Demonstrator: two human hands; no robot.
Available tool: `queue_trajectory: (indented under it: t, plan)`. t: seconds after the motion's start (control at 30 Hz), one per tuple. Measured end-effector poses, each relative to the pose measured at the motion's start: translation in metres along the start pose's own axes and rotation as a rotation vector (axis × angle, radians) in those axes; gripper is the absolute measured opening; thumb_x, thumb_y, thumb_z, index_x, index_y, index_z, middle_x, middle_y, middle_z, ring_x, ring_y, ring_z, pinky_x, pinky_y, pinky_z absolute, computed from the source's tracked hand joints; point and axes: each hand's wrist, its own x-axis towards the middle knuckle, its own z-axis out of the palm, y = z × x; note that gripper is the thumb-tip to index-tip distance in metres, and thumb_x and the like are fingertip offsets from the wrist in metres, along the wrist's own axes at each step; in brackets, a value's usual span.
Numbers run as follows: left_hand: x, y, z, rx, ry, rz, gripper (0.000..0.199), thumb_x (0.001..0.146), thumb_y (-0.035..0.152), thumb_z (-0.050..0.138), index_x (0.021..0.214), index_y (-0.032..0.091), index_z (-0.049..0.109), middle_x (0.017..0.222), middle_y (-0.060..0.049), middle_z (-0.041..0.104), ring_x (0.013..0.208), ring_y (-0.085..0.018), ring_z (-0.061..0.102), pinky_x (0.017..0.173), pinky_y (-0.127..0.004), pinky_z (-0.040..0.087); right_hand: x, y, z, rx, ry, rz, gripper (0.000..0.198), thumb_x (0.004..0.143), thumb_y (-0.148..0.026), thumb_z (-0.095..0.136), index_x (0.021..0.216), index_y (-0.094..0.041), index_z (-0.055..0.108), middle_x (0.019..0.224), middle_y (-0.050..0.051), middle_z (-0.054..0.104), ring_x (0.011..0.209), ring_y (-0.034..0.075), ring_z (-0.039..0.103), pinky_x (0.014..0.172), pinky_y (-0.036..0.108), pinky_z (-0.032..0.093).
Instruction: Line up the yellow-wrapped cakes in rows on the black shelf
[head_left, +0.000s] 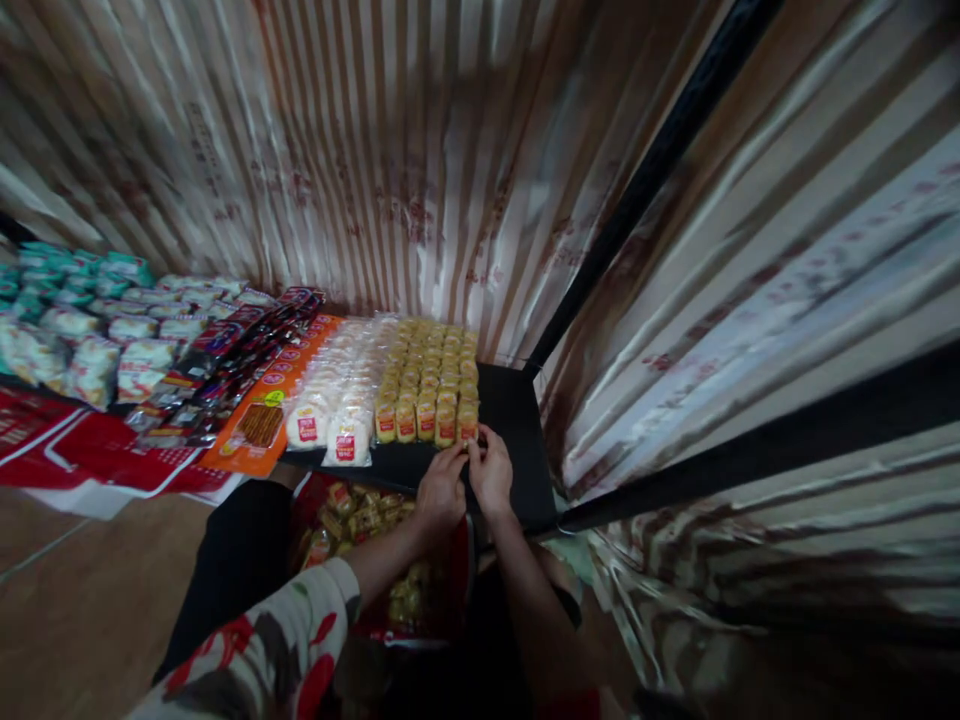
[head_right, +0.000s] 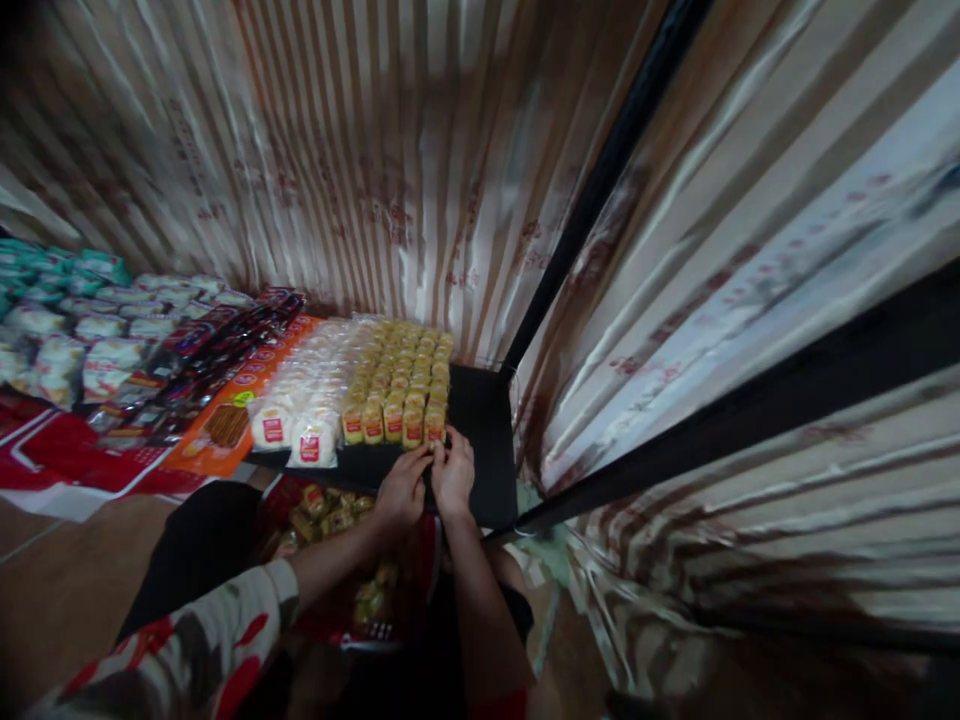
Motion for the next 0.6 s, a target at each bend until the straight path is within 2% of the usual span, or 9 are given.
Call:
queue_trajectory:
  t: [0.13,0.23,0.33,0.4,0.47,0.53,0.6]
  plan:
    - [-0.034,-0.003,-0.011,-0.091,0.089,0.070,0.040,0.073,0.003,0.037,0.102,0.013,0.063,0.110,-0.011,0.063,0.107,-0.020,0.054,0.097,-0.036,0.044,-0.022,-0.016,-0.004,-0.020,0.150,-0.006,0.038,0.088,-0.038,0.038,0.114,-0.015,0.056,0.110,0.015,0.057,0.102,0.026,0.051,0.085,0.042,0.045]
    - [-0.072,-0.017,-0.025,-0.140,0.032,0.032,0.030,0.080,0.009,0.038,0.092,0.017,0.064,0.092,-0.007,0.066,0.091,-0.018,0.058,0.084,-0.031,0.048,-0.056,-0.033,0.001,0.126,0.113,-0.012,0.034,0.089,-0.038,0.038,0.109,-0.017,0.057,0.099,0.011,0.062,0.086,0.021,0.058,0.076,0.035,0.048]
    - [-0.099,-0.046,-0.039,-0.081,-0.059,-0.138,0.025,0.082,0.012,0.042,0.091,0.018,0.065,0.094,-0.006,0.065,0.093,-0.019,0.057,0.086,-0.031,0.046,-0.093,-0.047,0.021,0.226,-0.146,-0.003,0.031,0.088,-0.035,0.040,0.106,-0.019,0.060,0.091,0.007,0.067,0.080,0.019,0.062,0.077,0.032,0.049]
    - [-0.105,-0.071,-0.048,0.048,-0.079,-0.312,0.029,0.084,0.011,0.039,0.097,0.017,0.064,0.103,-0.008,0.064,0.102,-0.019,0.056,0.093,-0.031,0.042,-0.112,-0.050,0.043,0.234,-0.386,-0.035,0.029,0.087,-0.031,0.041,0.102,-0.021,0.063,0.091,0.006,0.069,0.083,0.020,0.064,0.080,0.032,0.049]
    - [-0.101,-0.097,-0.056,0.201,-0.160,-0.504,0.028,0.084,0.013,0.043,0.104,0.017,0.063,0.114,-0.008,0.061,0.112,-0.020,0.052,0.098,-0.029,0.038,-0.127,-0.046,0.070,0.225,-0.608,-0.070,0.028,0.084,-0.025,0.041,0.098,-0.021,0.065,0.092,0.007,0.070,0.085,0.021,0.065,0.082,0.034,0.050]
    - [-0.093,-0.119,-0.064,0.303,-0.230,-0.670,0.031,0.081,0.013,0.049,0.110,0.014,0.061,0.121,-0.011,0.058,0.118,-0.022,0.049,0.101,-0.029,0.035,-0.140,-0.034,0.099,0.173,-0.698,-0.058,0.028,0.080,-0.021,0.043,0.097,-0.019,0.066,0.097,0.010,0.070,0.093,0.024,0.064,0.087,0.038,0.048]
    - [-0.083,-0.137,-0.071,0.349,-0.238,-0.763,0.040,0.079,0.009,0.049,0.118,0.009,0.057,0.126,-0.016,0.055,0.123,-0.025,0.046,0.103,-0.031,0.032,-0.150,-0.020,0.126,0.136,-0.754,0.042,0.029,0.077,-0.017,0.044,0.096,-0.018,0.067,0.097,0.011,0.071,0.093,0.025,0.065,0.087,0.040,0.049]
